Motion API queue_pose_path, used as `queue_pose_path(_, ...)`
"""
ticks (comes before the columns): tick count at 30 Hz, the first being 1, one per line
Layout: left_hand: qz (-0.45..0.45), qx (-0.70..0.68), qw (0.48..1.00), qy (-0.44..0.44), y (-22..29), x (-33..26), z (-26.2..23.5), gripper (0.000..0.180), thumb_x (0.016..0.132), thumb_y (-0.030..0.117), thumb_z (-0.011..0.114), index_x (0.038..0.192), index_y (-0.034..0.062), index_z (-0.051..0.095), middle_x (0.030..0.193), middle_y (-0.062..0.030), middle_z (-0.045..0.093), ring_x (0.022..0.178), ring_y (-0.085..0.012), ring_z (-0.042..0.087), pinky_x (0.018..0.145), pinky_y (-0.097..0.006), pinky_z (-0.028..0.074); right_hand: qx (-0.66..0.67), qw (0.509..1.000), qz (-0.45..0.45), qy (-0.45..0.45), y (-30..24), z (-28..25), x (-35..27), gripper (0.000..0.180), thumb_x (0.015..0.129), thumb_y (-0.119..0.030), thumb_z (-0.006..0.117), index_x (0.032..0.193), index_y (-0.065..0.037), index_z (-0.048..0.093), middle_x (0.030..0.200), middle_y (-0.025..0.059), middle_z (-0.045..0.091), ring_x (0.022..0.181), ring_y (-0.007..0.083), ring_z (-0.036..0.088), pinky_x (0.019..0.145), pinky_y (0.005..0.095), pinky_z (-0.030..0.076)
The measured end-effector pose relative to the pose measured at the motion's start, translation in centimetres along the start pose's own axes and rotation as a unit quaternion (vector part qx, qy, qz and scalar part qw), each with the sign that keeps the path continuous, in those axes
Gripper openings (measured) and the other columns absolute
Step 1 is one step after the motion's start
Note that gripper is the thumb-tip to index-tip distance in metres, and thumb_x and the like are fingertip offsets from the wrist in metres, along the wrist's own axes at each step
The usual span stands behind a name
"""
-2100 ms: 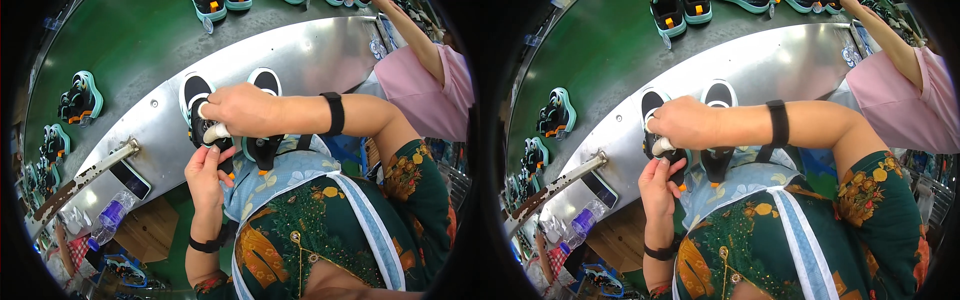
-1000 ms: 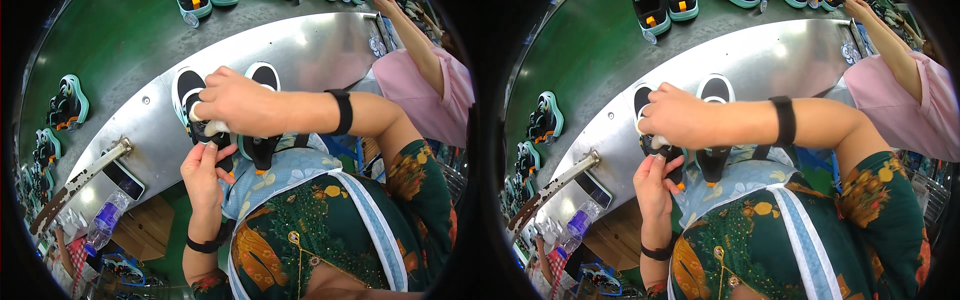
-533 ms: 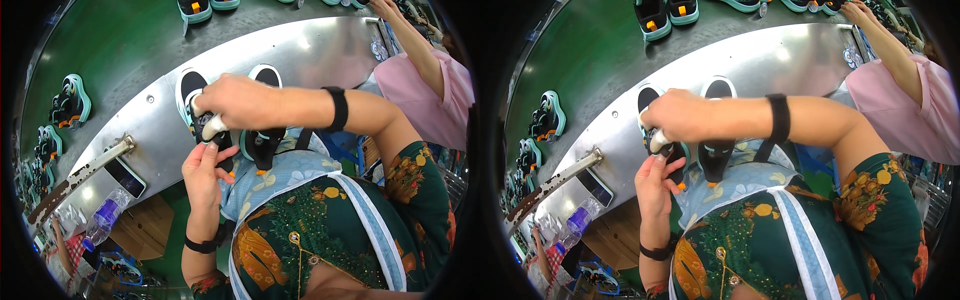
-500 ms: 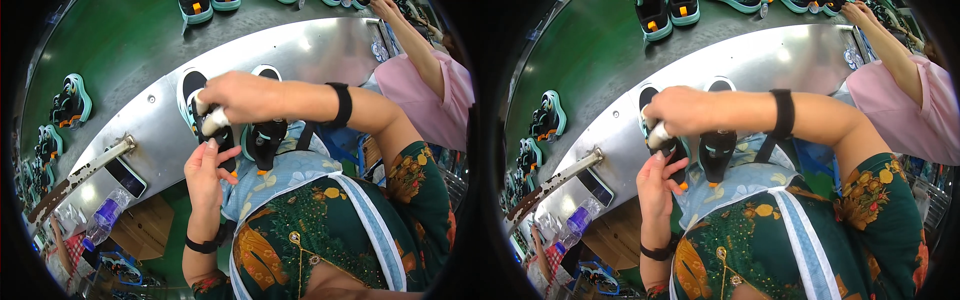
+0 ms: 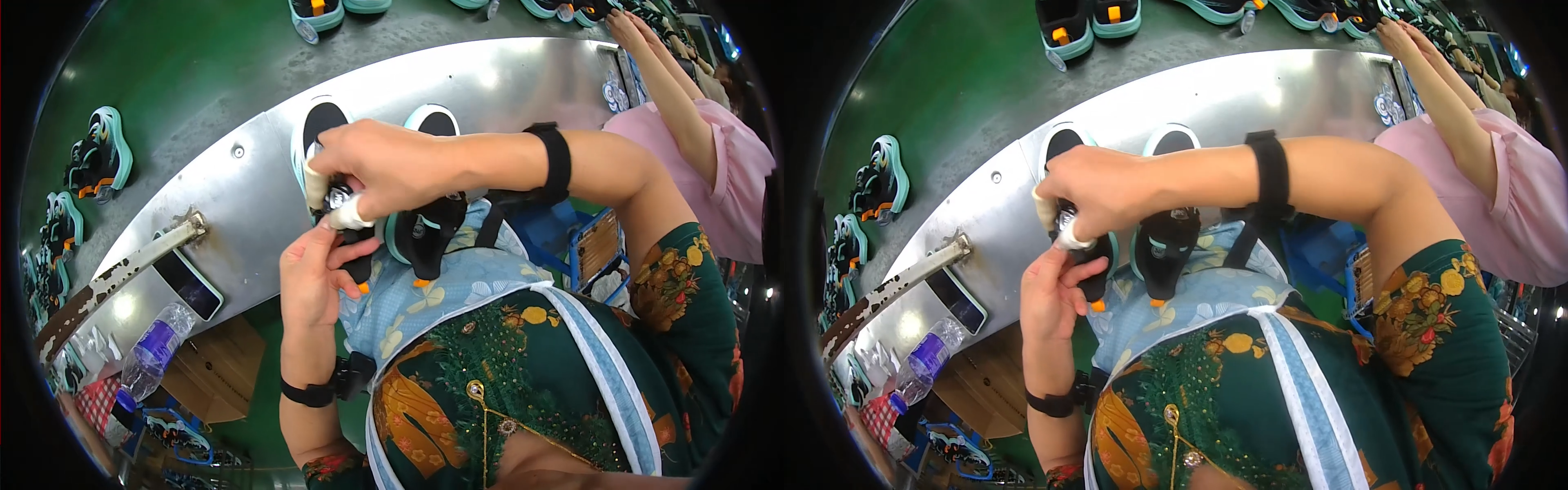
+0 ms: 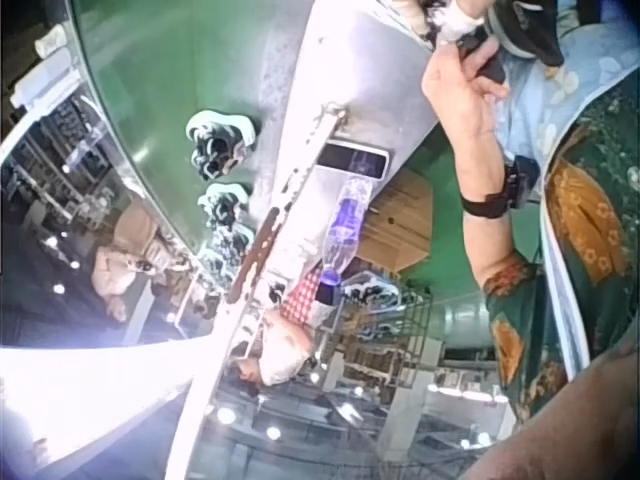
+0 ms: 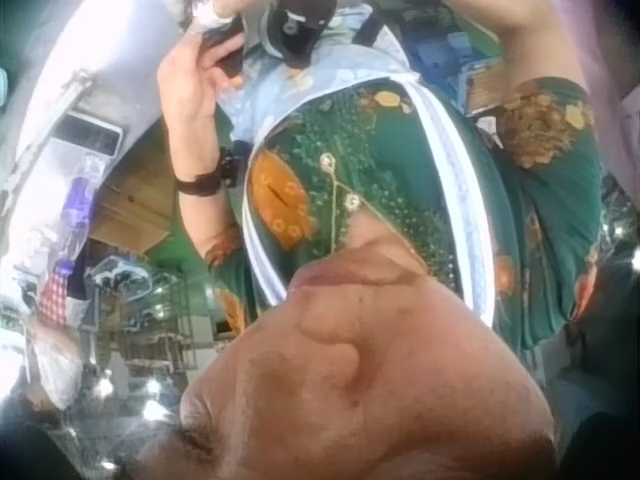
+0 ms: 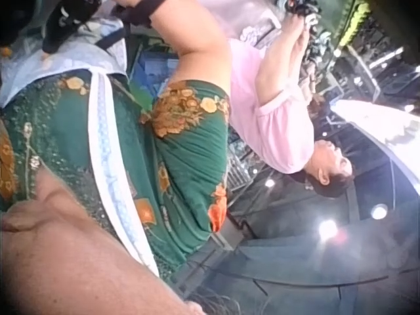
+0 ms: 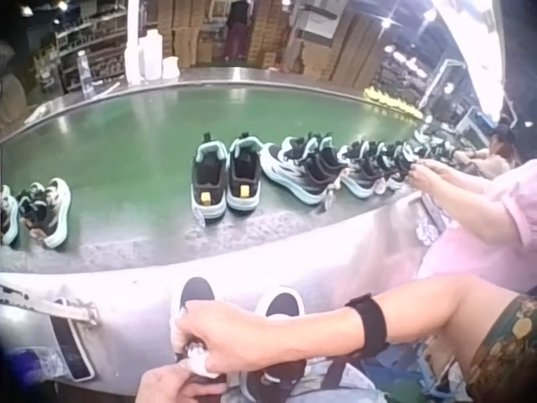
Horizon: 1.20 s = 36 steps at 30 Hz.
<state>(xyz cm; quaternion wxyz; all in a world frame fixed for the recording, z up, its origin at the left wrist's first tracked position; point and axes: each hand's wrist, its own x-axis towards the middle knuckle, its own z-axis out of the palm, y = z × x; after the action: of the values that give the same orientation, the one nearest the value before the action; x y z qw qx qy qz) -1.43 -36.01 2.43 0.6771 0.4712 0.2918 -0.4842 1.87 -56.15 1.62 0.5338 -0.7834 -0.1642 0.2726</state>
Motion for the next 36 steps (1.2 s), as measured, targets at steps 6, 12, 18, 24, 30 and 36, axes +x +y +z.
queue_pose_path(6, -0.016, 0.024, 1.0, 0.004, 0.5, 1.0, 0.0, 0.037, 0.096, 0.026, 0.057, 0.098, -0.0104, 0.06, 0.092, -0.0158, 0.064, 0.083, -0.0279, 0.071, 0.031, -0.025, 0.046, -0.028, 0.999, 0.031, -0.028, 0.0, -1.4, -0.7, 0.03, 0.07, -0.007, 0.069, 0.1, -0.004, 0.065, 0.098, 0.0163, 0.059, 0.094, 0.0345, 0.059, 0.081, 0.0417, 0.046)
queue_pose_path(12, -0.004, 0.017, 1.0, 0.005, 0.2, 1.0, -0.1, 0.036, 0.096, 0.027, 0.057, 0.097, -0.0088, 0.061, 0.093, -0.0155, 0.065, 0.081, -0.0273, 0.071, 0.032, -0.024, 0.046, 0.017, 0.999, 0.002, 0.039, 0.4, -0.7, -2.1, 0.029, 0.076, -0.007, 0.069, 0.105, -0.008, 0.067, 0.09, 0.0136, 0.059, 0.092, 0.0344, 0.057, 0.081, 0.0424, 0.045)
queue_pose_path(18, 0.02, 0.041, 0.999, 0.018, 0.2, 1.1, 0.7, 0.036, 0.096, 0.027, 0.056, 0.099, -0.0087, 0.061, 0.094, -0.0159, 0.066, 0.08, -0.026, 0.071, 0.034, -0.025, 0.047, -0.197, 0.966, -0.099, 0.136, 2.2, 0.5, -2.7, 0.038, 0.078, -0.011, 0.072, 0.115, -0.017, 0.067, 0.08, 0.0081, 0.053, 0.086, 0.029, 0.052, 0.078, 0.038, 0.045)
queue_pose_path(24, 0.15, 0.199, 0.965, 0.081, -0.7, -2.6, 2.8, 0.033, 0.095, 0.023, 0.058, 0.109, -0.0065, 0.061, 0.102, -0.0171, 0.065, 0.08, -0.0204, 0.068, 0.052, -0.025, 0.053, 0.074, 0.972, 0.126, 0.182, 2.2, -4.3, -7.3, 0.039, 0.089, -0.02, 0.067, 0.127, -0.011, 0.061, 0.105, 0.0057, 0.065, 0.092, 0.0112, 0.061, 0.08, 0.0264, 0.049)
queue_pose_path(30, 0.4, 0.682, 0.613, 0.02, -2.2, -2.9, 4.8, 0.063, 0.075, 0.017, 0.072, 0.133, 0.0056, 0.05, 0.107, -0.0205, 0.058, 0.1, -0.0352, 0.056, 0.09, -0.045, 0.044, 0.068, 0.962, 0.25, 0.09, 2.9, -0.5, -13.9, 0.058, 0.092, -0.018, 0.062, 0.145, -0.012, 0.04, 0.119, 0.0086, 0.061, 0.094, 0.012, 0.06, 0.082, 0.0296, 0.05)
queue_pose_path(36, 0.336, 0.66, 0.664, 0.1, 1.8, 3.3, 2.2, 0.058, 0.075, 0.004, 0.058, 0.133, 0.0095, 0.051, 0.091, -0.0249, 0.065, 0.082, -0.0405, 0.064, 0.076, -0.047, 0.05, 0.139, 0.978, 0.113, 0.102, 2.6, 0.5, -10.9, 0.057, 0.091, -0.018, 0.064, 0.144, -0.015, 0.042, 0.105, 0.0102, 0.065, 0.095, 0.016, 0.064, 0.084, 0.0319, 0.05)
